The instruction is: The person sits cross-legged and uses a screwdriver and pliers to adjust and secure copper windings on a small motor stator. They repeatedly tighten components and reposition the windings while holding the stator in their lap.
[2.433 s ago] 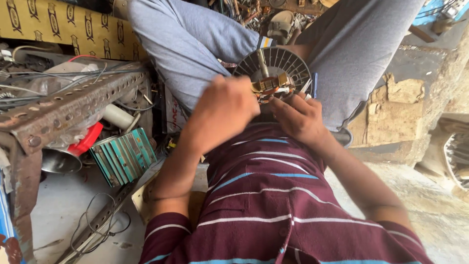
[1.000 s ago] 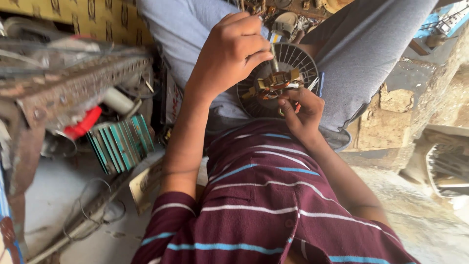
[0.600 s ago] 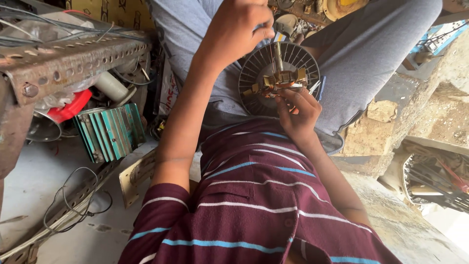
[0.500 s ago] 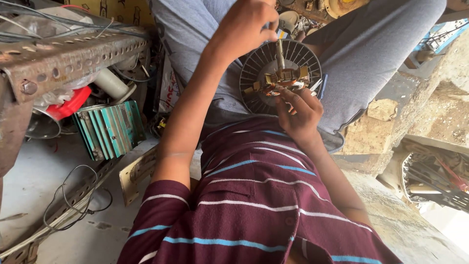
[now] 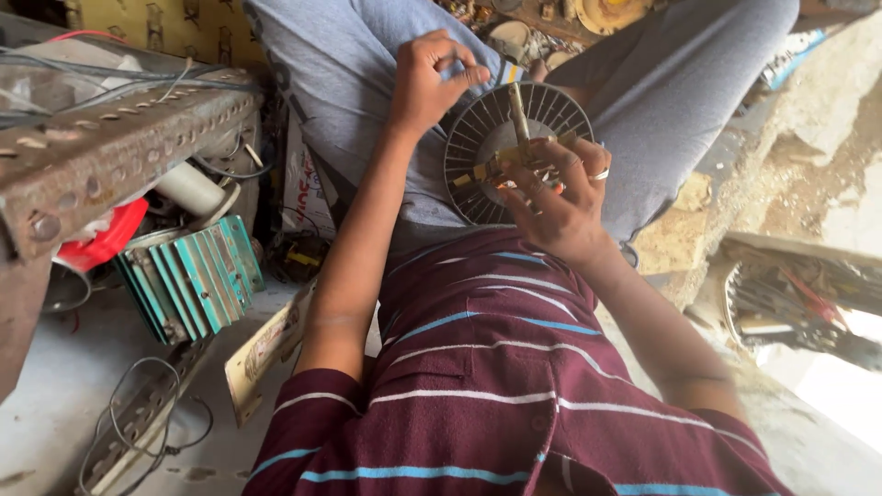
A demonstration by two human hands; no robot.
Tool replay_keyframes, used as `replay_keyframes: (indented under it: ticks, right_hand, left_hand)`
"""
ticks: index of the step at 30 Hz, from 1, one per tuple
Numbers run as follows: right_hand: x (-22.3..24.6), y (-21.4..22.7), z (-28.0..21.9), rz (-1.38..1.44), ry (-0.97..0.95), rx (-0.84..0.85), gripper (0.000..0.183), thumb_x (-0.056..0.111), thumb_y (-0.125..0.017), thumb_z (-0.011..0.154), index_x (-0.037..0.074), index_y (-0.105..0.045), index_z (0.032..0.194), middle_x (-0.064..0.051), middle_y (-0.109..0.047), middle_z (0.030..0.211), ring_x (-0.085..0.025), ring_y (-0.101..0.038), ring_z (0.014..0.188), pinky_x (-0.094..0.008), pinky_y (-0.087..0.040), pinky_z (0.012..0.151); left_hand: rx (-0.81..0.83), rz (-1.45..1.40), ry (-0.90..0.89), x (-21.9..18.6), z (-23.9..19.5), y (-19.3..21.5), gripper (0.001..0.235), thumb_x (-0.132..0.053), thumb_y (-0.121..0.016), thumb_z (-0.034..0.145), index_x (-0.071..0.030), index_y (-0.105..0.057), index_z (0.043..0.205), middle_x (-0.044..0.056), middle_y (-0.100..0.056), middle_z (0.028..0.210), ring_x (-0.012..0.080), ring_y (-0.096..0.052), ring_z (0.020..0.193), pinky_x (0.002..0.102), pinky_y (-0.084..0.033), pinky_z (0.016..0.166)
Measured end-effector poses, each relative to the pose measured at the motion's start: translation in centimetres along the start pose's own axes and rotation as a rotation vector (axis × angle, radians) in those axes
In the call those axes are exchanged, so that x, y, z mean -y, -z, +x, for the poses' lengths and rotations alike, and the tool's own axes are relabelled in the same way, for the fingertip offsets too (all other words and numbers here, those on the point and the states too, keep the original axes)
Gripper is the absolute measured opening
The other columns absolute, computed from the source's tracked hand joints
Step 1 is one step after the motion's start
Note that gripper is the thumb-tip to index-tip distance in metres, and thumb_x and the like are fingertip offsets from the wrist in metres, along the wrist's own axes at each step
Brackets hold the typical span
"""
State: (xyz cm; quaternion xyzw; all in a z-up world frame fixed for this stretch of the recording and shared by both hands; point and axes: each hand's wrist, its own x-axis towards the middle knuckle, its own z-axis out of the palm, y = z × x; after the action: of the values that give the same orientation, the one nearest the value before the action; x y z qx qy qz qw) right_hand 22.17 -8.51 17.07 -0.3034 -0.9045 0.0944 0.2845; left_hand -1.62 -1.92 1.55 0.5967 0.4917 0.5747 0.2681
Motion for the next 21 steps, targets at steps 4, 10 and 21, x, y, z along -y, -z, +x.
replay_keyframes:
  ticks: [4, 10, 21]
  right_hand:
    - [0.1, -0.1, -0.9, -0.033, -0.057, 0.04, 0.048, 0.014, -0.093, 0.08, 0.014, -0.074, 0.124, -0.01, -0.055, 0.134, -0.034, -0.049, 0.123, -0.045, -0.042, 0.105]
    - [-0.1, -0.2, -1.3, -0.032, -0.112, 0.086, 0.05, 0.018, -0.093, 0.089, 0.01, -0.071, 0.133, -0.01, -0.054, 0.139, -0.031, -0.049, 0.13, -0.045, -0.046, 0.109]
    - [-0.9, -0.7, -2.0, -0.411, 0.066, 0.113, 0.049, 0.046, -0.093, 0.085, 0.019, -0.073, 0.121, -0.003, -0.05, 0.143, -0.031, -0.043, 0.134, -0.061, -0.028, 0.115]
  left_hand:
    - [0.005, -0.009, -0.006, 0.7, 0.3, -0.6, 0.022, -0.013, -0.095, 0.078, -0.003, -0.076, 0.08, 0.001, -0.05, 0.066, 0.0108, -0.041, 0.059, 0.032, -0.031, 0.054]
    - [0.032, -0.021, 0.02, 0.1, 0.5, -0.9, 0.024, -0.014, -0.096, 0.077, -0.002, -0.075, 0.079, 0.001, -0.048, 0.065, 0.0105, -0.04, 0.058, 0.032, -0.031, 0.053]
    - [0.05, 0.021, -0.014, -1.0, 0.8, -0.4, 0.024, -0.011, -0.093, 0.077, -0.001, -0.072, 0.079, 0.003, -0.05, 0.067, 0.0133, -0.043, 0.059, 0.033, -0.033, 0.055]
